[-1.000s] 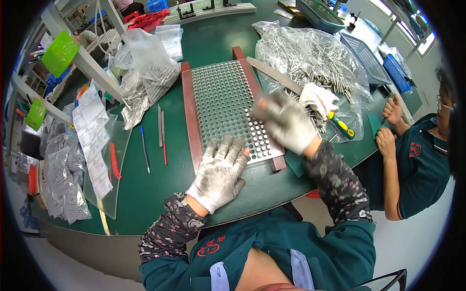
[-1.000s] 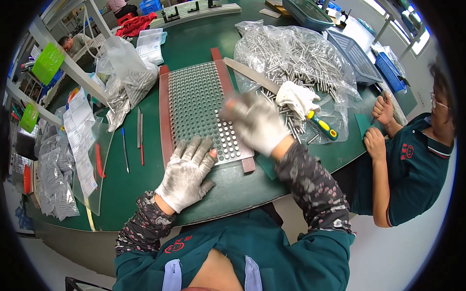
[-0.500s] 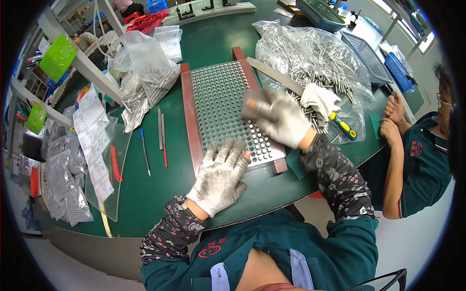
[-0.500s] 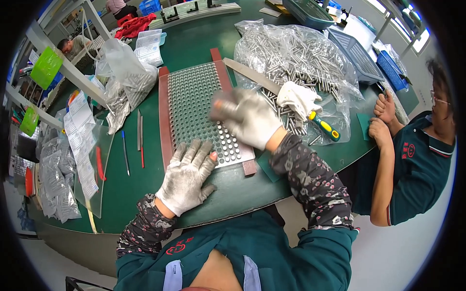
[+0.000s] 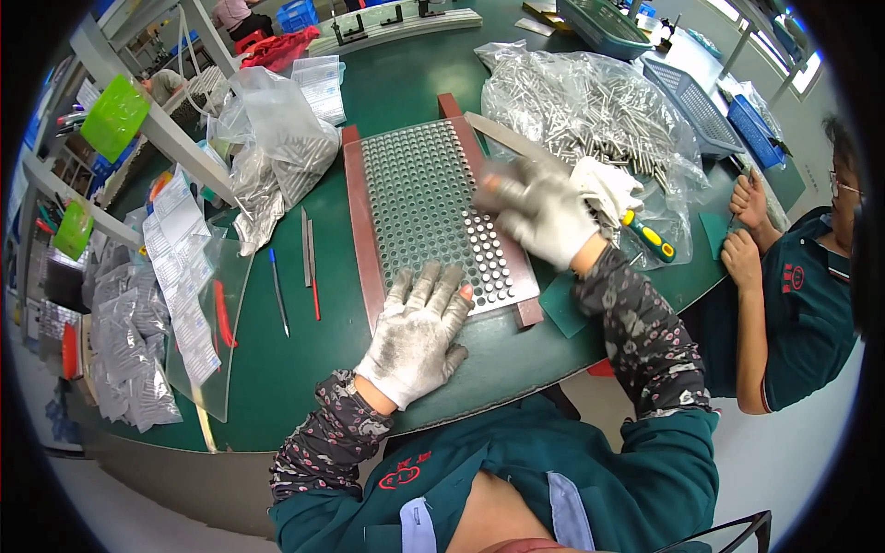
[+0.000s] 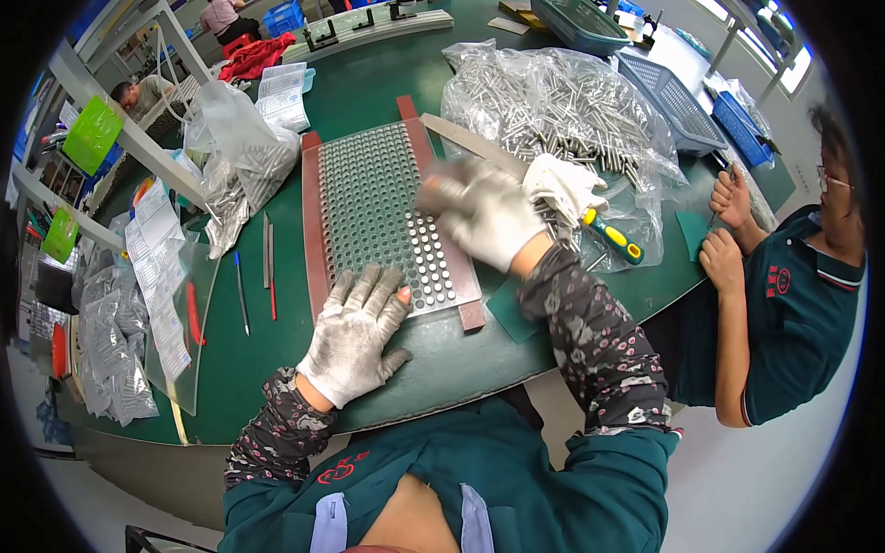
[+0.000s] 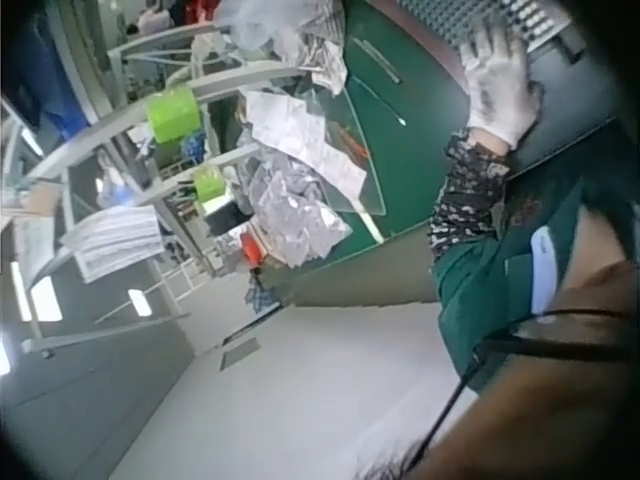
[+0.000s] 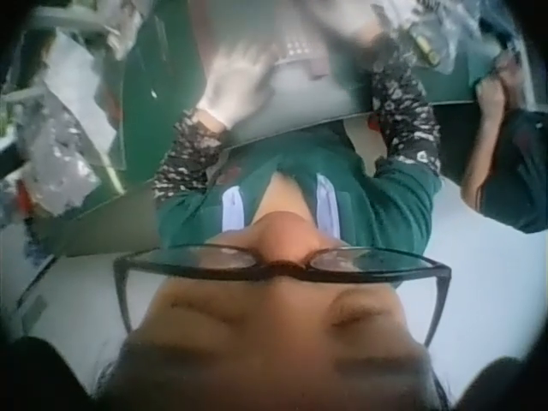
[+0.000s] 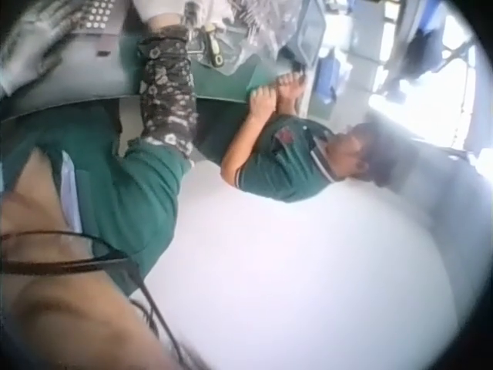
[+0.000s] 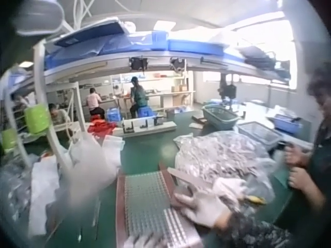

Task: Assembling and inspecting small metal pins using a template plate on a workbench.

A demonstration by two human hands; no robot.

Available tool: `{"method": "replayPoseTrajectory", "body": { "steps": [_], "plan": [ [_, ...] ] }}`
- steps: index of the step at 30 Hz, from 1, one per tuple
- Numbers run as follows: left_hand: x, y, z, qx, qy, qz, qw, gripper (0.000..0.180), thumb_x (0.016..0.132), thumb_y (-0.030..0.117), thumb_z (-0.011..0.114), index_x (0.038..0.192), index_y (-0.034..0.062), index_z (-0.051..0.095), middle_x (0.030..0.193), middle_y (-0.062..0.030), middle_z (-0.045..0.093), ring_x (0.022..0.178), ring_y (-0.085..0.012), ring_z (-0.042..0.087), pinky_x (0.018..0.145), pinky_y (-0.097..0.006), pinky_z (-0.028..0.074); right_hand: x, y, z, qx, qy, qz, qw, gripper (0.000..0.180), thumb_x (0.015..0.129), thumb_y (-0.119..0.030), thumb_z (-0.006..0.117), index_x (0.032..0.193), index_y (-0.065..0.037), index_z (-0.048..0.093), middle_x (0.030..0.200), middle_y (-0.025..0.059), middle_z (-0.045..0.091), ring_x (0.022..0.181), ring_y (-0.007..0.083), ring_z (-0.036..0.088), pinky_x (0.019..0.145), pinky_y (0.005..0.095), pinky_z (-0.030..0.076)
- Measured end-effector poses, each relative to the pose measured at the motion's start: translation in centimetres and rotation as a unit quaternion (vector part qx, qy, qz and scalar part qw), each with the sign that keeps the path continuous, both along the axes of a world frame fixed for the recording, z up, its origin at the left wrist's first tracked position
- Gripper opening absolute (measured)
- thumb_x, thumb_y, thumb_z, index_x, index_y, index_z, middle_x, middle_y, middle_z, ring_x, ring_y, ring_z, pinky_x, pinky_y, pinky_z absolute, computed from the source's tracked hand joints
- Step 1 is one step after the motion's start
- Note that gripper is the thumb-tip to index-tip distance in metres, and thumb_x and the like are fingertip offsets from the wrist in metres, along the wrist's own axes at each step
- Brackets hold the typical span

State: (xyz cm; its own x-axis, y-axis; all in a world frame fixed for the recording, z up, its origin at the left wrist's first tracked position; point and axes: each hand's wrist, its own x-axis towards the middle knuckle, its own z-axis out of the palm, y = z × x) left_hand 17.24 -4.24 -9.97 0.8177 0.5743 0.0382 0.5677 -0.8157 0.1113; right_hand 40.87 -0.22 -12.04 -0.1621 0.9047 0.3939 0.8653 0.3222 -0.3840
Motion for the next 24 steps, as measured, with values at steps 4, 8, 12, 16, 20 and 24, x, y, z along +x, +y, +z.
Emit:
{"method": "replayPoseTrajectory", "body": {
  "steps": [4, 8, 12, 16, 20, 24],
  "plan": [
    [0.2, 0.3, 0.0, -0.002, 0.011, -0.009, 1.000, 0.066, 0.063, 0.033, 0.069, 0.119, 0.0057, 0.048, 0.130, -0.0141, 0.040, 0.122, -0.0309, 0.036, 0.103, -0.047, 0.024, -0.3, -0.7, 0.5, 0.112, -0.035, 0.044, 0.992, 0.038, 0.070, -0.020, 0.059, 0.108, -0.018, 0.061, 0.111, 0.0247, 0.049, 0.096, 0.0357, 0.053, 0.085, 0.0413, 0.043],
    [0.1, 0.0, 0.0, 0.010, 0.009, 0.001, 1.000, 0.066, 0.063, 0.033, 0.069, 0.119, 0.0055, 0.048, 0.131, -0.0143, 0.040, 0.123, -0.0310, 0.035, 0.103, -0.047, 0.024, 0.1, 0.0, 1.1, -0.020, -0.032, -0.113, 0.993, 0.034, 0.071, -0.019, 0.059, 0.104, -0.018, 0.063, 0.113, 0.0228, 0.050, 0.096, 0.0370, 0.052, 0.085, 0.0411, 0.043],
    [0.2, 0.2, 0.1, 0.006, 0.009, -0.005, 1.000, 0.066, 0.064, 0.033, 0.069, 0.119, 0.0050, 0.048, 0.131, -0.0148, 0.040, 0.123, -0.0315, 0.035, 0.103, -0.047, 0.024, -0.9, -1.4, 1.3, 0.112, -0.040, 0.118, 0.986, 0.035, 0.070, -0.019, 0.061, 0.106, -0.017, 0.062, 0.111, 0.0228, 0.051, 0.100, 0.0368, 0.051, 0.086, 0.0408, 0.043],
    [0.1, 0.2, 0.3, 0.011, 0.011, -0.005, 1.000, 0.066, 0.064, 0.033, 0.069, 0.120, 0.0049, 0.048, 0.131, -0.0149, 0.040, 0.123, -0.0317, 0.035, 0.103, -0.046, 0.024, 1.1, 0.3, 0.9, 0.053, -0.077, -0.137, 0.986, 0.033, 0.071, -0.019, 0.061, 0.104, -0.015, 0.063, 0.101, 0.0207, 0.053, 0.092, 0.0358, 0.054, 0.081, 0.0414, 0.045],
    [0.2, 0.1, 0.0, 0.003, 0.015, -0.017, 1.000, 0.066, 0.064, 0.033, 0.069, 0.120, 0.0047, 0.048, 0.131, -0.0149, 0.040, 0.123, -0.0318, 0.034, 0.103, -0.046, 0.024, -1.8, -1.6, 0.3, 0.139, -0.043, 0.140, 0.979, 0.034, 0.070, -0.021, 0.060, 0.103, -0.016, 0.063, 0.097, 0.0190, 0.053, 0.087, 0.0352, 0.055, 0.078, 0.0418, 0.045],
    [0.1, 0.2, 0.1, 0.016, 0.012, -0.009, 1.000, 0.068, 0.064, 0.033, 0.069, 0.121, 0.0044, 0.046, 0.131, -0.0149, 0.039, 0.123, -0.0318, 0.034, 0.103, -0.046, 0.024, 0.8, -1.4, 0.6, 0.021, -0.010, -0.155, 0.988, 0.036, 0.072, -0.023, 0.058, 0.108, -0.018, 0.062, 0.112, 0.0222, 0.050, 0.095, 0.0367, 0.054, 0.085, 0.0405, 0.044]
  ]
}}
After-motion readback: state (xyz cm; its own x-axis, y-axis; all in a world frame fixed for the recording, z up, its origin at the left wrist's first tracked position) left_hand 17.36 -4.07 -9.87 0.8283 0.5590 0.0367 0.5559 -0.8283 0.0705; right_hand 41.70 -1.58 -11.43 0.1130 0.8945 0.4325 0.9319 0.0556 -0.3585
